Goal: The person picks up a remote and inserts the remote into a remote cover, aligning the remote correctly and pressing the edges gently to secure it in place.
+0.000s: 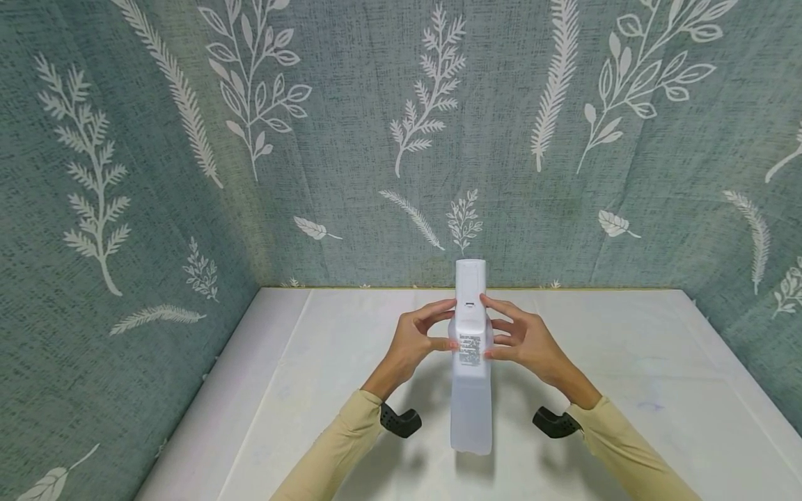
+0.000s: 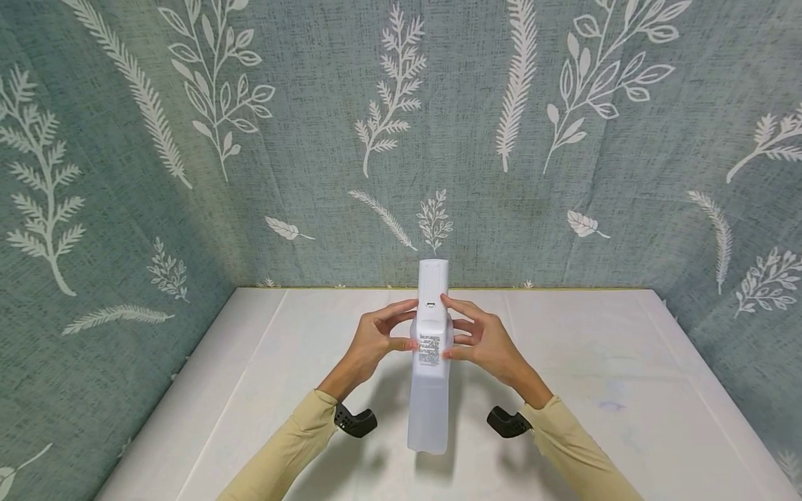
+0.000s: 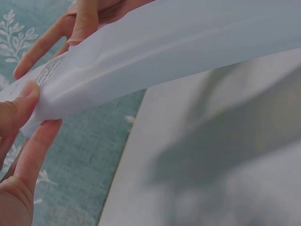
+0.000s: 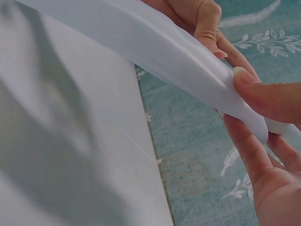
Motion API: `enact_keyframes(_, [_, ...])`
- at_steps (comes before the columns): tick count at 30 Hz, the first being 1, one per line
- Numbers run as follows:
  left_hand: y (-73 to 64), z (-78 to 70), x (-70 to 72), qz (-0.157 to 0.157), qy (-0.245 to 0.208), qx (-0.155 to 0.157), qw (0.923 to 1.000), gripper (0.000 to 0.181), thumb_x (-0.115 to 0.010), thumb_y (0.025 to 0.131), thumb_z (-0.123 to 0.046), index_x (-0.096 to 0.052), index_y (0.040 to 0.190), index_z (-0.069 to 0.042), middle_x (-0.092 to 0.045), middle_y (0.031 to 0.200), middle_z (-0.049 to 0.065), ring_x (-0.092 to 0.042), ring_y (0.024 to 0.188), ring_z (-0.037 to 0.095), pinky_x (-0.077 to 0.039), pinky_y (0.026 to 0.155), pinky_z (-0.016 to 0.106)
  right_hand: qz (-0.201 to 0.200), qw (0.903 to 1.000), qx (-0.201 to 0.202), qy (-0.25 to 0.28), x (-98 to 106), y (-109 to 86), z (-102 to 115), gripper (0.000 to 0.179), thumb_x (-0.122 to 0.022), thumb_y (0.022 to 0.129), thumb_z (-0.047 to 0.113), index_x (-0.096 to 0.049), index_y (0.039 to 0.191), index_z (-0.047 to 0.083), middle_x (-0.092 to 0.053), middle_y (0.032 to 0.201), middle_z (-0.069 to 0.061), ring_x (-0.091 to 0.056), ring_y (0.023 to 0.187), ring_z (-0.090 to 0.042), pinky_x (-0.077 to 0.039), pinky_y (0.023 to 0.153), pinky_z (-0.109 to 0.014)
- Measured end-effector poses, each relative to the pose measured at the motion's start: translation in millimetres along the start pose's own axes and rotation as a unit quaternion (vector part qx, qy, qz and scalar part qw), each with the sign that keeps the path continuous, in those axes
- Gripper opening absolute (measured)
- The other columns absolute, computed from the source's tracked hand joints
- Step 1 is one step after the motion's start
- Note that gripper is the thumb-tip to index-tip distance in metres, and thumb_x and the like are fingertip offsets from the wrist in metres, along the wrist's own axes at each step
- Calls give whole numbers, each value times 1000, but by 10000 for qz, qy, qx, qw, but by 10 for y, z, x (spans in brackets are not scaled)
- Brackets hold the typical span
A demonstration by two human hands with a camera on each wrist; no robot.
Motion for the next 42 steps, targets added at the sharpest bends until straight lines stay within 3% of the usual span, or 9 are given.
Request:
enact_keyframes(4, [-47,-111,-37,-49,58,-61,10000,63,-70,69,21,-55,128,6,-55,132,14,-52,120,30,-53,86,37,37,10000,17,39,1,-2,5,82,-74,75,-9,-34,146,3,-27,151,-16,-48,122,-39,-53,85,-39])
enact_keyframes(12, [-46,-114,-46,-82,47,-26,10000,63,-71,69,21,-56,128,5,-54,132,15,-52,120,29,-54,86,36,-18,10000,-60,76,7,-4,7,83,-74,74,-10,-34,146,2,-28,150,-16,-45,124,-42,-53,85,-40])
enact_keyframes(19, [46,123,1,-142,-21,-22,9999,65,-72,68,20,-58,128,1,-55,133,11,-52,120,26,-54,85,36,-62,9999,-68,93,15,-15,1,83,-75,73,-10,-35,145,2,-29,150,-15,-44,124,-43,-53,85,-40])
enact_keyframes(28, [29,104,-8,-169,12,-169,9997,63,-73,68,20,-60,126,-1,-57,130,10,-55,117,24,-54,85,36,-38,9999,2,112,13,-21,15,83,-75,73,-9,-35,145,0,-30,150,-15,-47,124,-37,-52,86,-39])
enact_keyframes(42, [31,116,-48,-208,31,-112,9997,62,-73,67,19,-61,125,0,-58,130,11,-55,117,24,-52,90,39,-64,9999,-48,152,36,-56,31,82,-74,74,-9,-36,145,1,-31,149,-15,-44,125,-39,-52,87,-39])
Point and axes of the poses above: each hand's wrist, its own y-axis towards the middle knuckle, its own x-axis out of the back of the hand, z = x × y, the point moved 3 cm from there along y, towards the middle knuckle
